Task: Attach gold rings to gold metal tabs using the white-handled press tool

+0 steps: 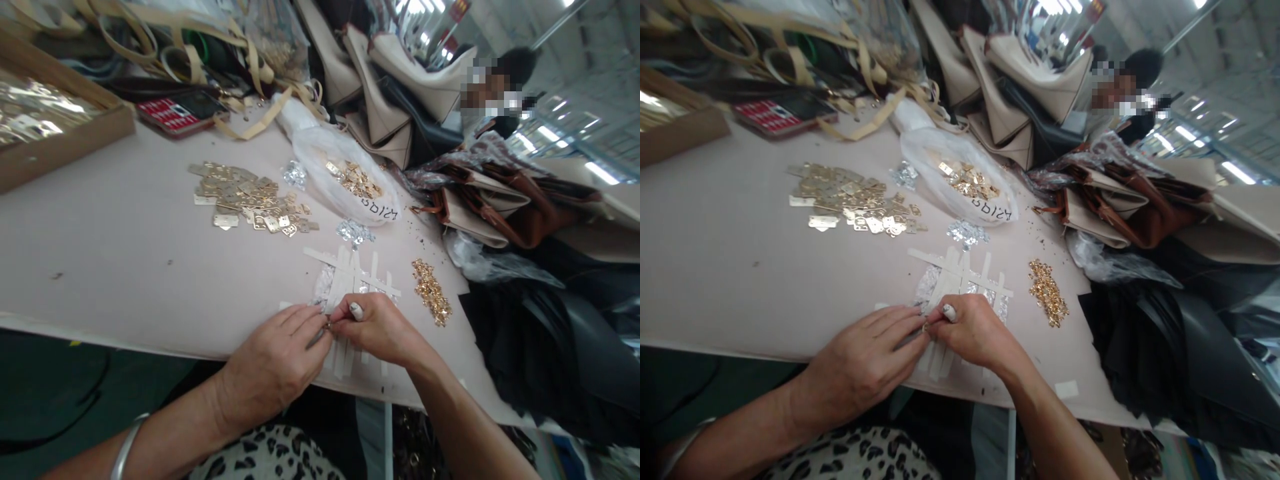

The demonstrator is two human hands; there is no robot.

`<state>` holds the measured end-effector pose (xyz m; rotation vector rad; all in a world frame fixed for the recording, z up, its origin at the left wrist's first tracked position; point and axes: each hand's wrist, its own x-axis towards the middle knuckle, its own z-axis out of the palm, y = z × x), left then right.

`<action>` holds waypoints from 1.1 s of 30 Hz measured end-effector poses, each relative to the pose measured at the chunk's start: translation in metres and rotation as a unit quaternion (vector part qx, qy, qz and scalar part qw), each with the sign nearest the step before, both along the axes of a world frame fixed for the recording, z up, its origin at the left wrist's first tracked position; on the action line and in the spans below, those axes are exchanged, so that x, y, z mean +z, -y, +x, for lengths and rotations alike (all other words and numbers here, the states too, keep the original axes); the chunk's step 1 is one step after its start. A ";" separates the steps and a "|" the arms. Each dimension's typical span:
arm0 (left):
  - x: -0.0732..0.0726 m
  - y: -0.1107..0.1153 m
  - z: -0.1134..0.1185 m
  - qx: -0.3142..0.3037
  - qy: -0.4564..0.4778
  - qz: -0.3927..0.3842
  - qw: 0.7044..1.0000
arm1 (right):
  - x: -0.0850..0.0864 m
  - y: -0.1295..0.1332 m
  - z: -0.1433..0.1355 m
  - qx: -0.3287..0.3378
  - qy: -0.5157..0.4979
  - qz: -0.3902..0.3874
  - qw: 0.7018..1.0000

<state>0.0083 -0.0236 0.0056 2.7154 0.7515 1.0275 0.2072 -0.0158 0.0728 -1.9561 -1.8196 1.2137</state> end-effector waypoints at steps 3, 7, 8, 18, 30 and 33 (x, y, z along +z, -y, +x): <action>0.000 -0.001 0.001 0.004 0.013 0.008 1.000 | 0.002 -0.002 -0.001 0.024 0.017 -0.019 0.999; -0.002 -0.001 0.002 0.000 0.017 0.005 1.000 | 0.004 -0.005 -0.004 0.052 0.050 -0.014 0.997; -0.003 -0.001 0.002 -0.002 0.015 0.003 1.000 | 0.003 -0.004 -0.004 0.059 0.060 -0.005 0.996; -0.001 -0.001 0.000 -0.011 0.011 -0.007 1.000 | 0.027 0.015 0.014 -0.143 -0.122 0.145 0.971; -0.003 0.002 -0.003 -0.013 -0.007 -0.014 1.000 | -0.024 0.005 0.014 -0.406 -0.644 0.228 0.607; -0.002 0.002 -0.004 -0.012 -0.007 -0.016 1.000 | -0.034 0.002 0.013 -0.418 -0.660 0.222 0.583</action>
